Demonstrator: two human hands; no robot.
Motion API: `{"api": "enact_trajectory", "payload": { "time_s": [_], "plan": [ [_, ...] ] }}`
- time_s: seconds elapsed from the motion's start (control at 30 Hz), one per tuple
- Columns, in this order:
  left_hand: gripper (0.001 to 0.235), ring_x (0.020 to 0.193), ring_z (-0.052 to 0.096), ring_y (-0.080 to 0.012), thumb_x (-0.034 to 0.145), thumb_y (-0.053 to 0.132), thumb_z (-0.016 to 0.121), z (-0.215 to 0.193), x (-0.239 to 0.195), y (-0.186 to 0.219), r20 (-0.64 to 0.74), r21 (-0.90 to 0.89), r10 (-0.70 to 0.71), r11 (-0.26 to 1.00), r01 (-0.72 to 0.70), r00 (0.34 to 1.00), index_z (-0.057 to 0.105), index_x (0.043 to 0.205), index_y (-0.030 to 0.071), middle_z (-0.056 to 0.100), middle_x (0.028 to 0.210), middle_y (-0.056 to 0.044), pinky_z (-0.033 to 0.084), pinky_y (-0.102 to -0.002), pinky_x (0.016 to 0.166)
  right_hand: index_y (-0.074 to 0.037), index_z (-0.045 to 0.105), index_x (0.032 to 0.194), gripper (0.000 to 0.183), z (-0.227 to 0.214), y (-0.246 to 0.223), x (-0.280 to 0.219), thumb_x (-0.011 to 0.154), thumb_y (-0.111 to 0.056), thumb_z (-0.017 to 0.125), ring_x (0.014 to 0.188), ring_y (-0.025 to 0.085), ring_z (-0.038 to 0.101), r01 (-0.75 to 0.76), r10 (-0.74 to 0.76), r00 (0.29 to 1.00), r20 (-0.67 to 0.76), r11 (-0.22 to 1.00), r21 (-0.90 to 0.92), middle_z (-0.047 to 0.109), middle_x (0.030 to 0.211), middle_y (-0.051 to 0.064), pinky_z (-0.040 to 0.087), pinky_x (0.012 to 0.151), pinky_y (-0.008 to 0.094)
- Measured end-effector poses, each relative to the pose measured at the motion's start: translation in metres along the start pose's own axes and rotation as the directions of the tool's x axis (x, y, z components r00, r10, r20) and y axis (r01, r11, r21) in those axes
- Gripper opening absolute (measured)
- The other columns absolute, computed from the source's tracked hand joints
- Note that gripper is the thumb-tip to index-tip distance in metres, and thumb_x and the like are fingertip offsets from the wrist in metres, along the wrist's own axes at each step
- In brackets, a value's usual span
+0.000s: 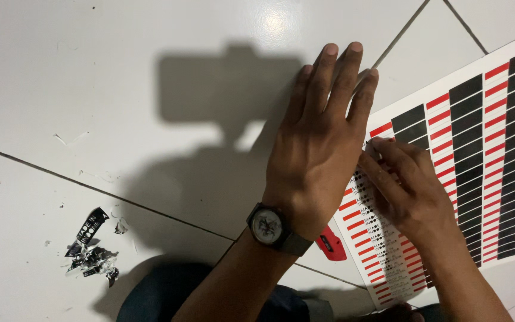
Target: The person uses a red utility knife to cut and separate individual stickers from a large white sheet. They carefully slice along the printed lines and peel off the cut pieces, placing them on the floor.
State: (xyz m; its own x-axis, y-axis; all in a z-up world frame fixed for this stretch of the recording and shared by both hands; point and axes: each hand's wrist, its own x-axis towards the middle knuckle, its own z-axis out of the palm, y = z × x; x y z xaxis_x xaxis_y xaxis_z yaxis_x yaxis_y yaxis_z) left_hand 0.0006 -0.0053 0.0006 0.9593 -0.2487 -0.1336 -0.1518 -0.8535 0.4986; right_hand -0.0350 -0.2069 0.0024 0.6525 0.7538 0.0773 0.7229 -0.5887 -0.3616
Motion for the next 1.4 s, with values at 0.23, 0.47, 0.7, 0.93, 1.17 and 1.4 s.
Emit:
{"api": "enact_trajectory", "payload": {
  "time_s": [0.23, 0.47, 0.7, 0.93, 1.17, 1.4],
  "plan": [
    [0.051, 0.153, 0.030, -0.0319, 0.100, 0.001, 0.063, -0.002, -0.001, 0.000, -0.040, 0.011, 0.007, 1.000, -0.006, 0.999, 0.053, 0.150, 0.011, 0.037, 0.162, -0.011, 0.033, -0.046, 0.130, 0.008, 0.062, 0.133, 0.034, 0.002, -0.002, -0.007, 0.100, 0.006, 0.070, 0.110, 0.049, 0.062, -0.041, 0.040, 0.999, 0.009, 0.999, 0.026, 0.055, 0.134, 0.030, 0.056, 0.091, 0.051],
    [0.058, 0.153, 0.032, -0.0345, 0.096, -0.007, 0.064, -0.001, -0.003, -0.003, -0.066, 0.009, 0.030, 1.000, -0.029, 0.997, 0.051, 0.151, 0.009, 0.037, 0.162, -0.014, 0.035, -0.048, 0.130, 0.005, 0.064, 0.117, 0.045, 0.002, -0.088, -0.009, 0.092, -0.032, 0.073, 0.104, 0.037, 0.064, -0.392, 0.399, 0.917, -0.020, 0.907, 0.157, 0.066, 0.118, 0.024, 0.052, 0.087, 0.045],
    [0.080, 0.157, 0.029, -0.0372, 0.085, 0.000, 0.082, -0.008, -0.004, -0.009, -0.024, -0.084, 0.113, 0.990, -0.115, 0.993, 0.040, 0.154, 0.007, 0.031, 0.165, -0.014, 0.033, -0.050, 0.131, 0.013, 0.055, 0.130, 0.046, 0.014, -0.130, -0.011, 0.096, -0.014, 0.069, 0.099, 0.038, 0.064, -0.442, 0.458, 0.888, -0.036, 0.872, 0.212, 0.060, 0.119, 0.029, 0.057, 0.089, 0.042],
    [0.083, 0.156, 0.024, -0.0405, 0.084, 0.012, 0.084, -0.008, 0.003, -0.005, 0.069, -0.072, 0.114, 0.991, -0.109, 0.991, 0.038, 0.153, 0.009, 0.029, 0.165, -0.017, 0.029, -0.054, 0.128, -0.005, 0.062, 0.133, 0.036, -0.015, -0.093, -0.028, 0.104, -0.020, 0.047, 0.070, 0.017, 0.062, -0.750, 0.790, 0.607, 0.090, 0.531, 0.393, 0.069, 0.111, 0.008, 0.049, 0.056, 0.028],
    [0.088, 0.158, 0.022, -0.0438, 0.085, 0.021, 0.087, -0.007, 0.003, -0.002, 0.108, -0.059, 0.108, 0.993, -0.102, 0.988, 0.037, 0.157, 0.012, 0.022, 0.167, -0.014, 0.030, -0.059, 0.128, 0.005, 0.065, 0.132, 0.033, -0.024, -0.053, -0.023, 0.104, -0.011, 0.056, 0.109, 0.030, 0.067, -0.630, 0.666, 0.746, 0.007, 0.702, 0.332, 0.066, 0.125, 0.021, 0.056, 0.096, 0.037],
    [0.084, 0.160, 0.024, -0.0458, 0.088, 0.016, 0.081, -0.005, 0.002, -0.002, 0.093, -0.041, 0.111, 0.993, -0.107, 0.989, 0.034, 0.158, 0.014, 0.021, 0.168, -0.015, 0.032, -0.060, 0.129, 0.002, 0.066, 0.133, 0.032, -0.022, -0.050, -0.018, 0.105, -0.010, 0.057, 0.106, 0.027, 0.069, -0.592, 0.620, 0.784, 0.005, 0.746, 0.304, 0.066, 0.124, 0.018, 0.057, 0.088, 0.035]
  ]
}}
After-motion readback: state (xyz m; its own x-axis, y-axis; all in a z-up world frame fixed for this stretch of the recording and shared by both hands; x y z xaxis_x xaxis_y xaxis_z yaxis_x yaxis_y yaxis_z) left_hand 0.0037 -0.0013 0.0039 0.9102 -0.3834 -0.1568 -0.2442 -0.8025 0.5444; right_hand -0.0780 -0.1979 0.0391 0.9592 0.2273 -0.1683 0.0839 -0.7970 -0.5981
